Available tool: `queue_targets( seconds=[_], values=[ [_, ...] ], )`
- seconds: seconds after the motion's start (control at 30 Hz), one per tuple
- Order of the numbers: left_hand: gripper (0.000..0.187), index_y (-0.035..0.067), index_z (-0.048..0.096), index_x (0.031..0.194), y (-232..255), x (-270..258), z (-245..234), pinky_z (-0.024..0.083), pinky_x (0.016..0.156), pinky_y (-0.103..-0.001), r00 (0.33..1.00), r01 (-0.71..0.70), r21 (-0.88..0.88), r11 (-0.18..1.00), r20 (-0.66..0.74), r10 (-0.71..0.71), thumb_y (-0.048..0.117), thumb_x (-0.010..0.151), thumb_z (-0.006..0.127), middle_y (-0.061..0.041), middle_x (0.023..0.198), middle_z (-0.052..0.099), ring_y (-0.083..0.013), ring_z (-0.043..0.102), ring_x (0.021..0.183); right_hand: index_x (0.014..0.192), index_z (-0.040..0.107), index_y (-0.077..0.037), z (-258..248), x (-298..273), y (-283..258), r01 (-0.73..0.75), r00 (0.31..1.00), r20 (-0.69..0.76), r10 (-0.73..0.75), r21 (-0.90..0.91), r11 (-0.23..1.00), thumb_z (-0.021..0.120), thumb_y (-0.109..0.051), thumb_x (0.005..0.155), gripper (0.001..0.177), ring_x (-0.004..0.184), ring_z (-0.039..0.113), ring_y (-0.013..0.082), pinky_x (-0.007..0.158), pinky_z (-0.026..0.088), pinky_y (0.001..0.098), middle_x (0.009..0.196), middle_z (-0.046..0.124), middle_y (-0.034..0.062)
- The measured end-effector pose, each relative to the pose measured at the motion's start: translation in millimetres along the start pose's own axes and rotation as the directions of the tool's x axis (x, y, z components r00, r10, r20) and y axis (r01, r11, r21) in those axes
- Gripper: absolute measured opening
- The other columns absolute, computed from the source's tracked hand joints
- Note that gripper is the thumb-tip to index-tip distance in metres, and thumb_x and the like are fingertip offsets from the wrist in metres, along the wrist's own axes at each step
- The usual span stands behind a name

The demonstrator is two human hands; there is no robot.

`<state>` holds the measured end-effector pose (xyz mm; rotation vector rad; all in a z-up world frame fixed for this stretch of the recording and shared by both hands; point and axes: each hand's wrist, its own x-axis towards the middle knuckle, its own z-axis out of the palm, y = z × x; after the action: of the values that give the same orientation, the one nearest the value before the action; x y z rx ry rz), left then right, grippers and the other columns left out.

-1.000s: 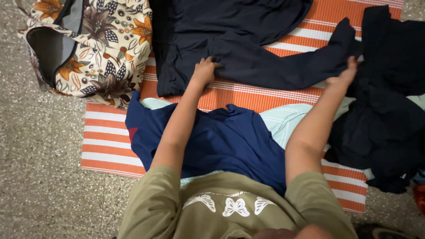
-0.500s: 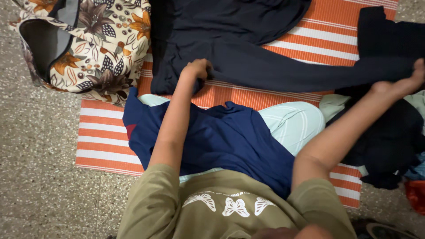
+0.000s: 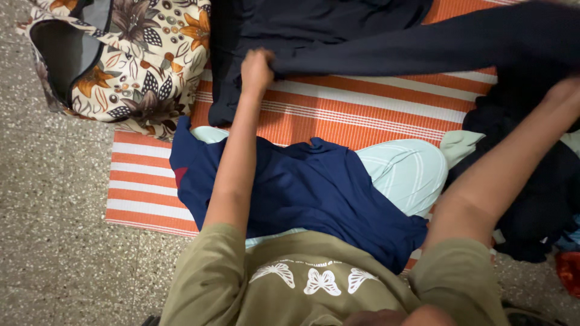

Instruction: The person folds a grey t-shirt and a pair of black pants by hand on a mat and places the shirt into a floral bag.

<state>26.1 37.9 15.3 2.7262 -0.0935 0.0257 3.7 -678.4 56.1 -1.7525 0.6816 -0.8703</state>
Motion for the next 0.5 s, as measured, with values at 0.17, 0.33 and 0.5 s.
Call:
queue_targets(
  seconds=[0.17,0.33,0.5],
  values=[
    [0.042,0.02,0.075,0.114,1.3,-2.8,40.1,0.057,0.086,-0.041,0.596,0.001,-0.122,0.992,0.797,0.097,0.029,0.074,0.084,-0.012,0.112,0.076,-0.0318,0.072,0.1,0.091,0.072,-0.002,-47.1,-44.4,33.4,-0.061,0.832,-0.533,0.154,0.187,0.98,0.068,-0.009,0.087,0.01,0.058,0.061,0.0264,0.05,0.049,0.0347,0.074,0.071,0.0126],
    [0.036,0.015,0.078,0.119,10.9,-5.1,49.6,0.058,0.096,-0.043,0.855,0.147,-0.103,0.984,0.514,-0.074,0.043,0.096,0.072,-0.016,0.121,0.077,-0.0329,0.075,0.11,0.099,0.07,-0.013,-29.6,-80.5,46.3,0.245,0.734,-0.343,-0.586,-0.67,0.7,0.073,-0.001,0.083,0.02,0.097,0.067,0.0269,0.089,0.053,0.0404,0.102,0.068,0.0056],
    [0.059,0.027,0.054,0.149,30.9,-24.7,56.8,0.031,0.114,-0.069,0.866,0.123,0.063,0.99,0.48,-0.138,0.047,0.094,0.065,-0.009,0.165,0.031,-0.0411,0.031,0.149,0.104,0.065,-0.004,102.6,-135.1,8.5,0.485,0.866,0.374,-0.331,-0.468,0.739,0.058,0.008,0.091,0.02,0.099,0.064,0.0322,0.093,0.051,0.0421,0.102,0.065,0.0131]
  ],
)
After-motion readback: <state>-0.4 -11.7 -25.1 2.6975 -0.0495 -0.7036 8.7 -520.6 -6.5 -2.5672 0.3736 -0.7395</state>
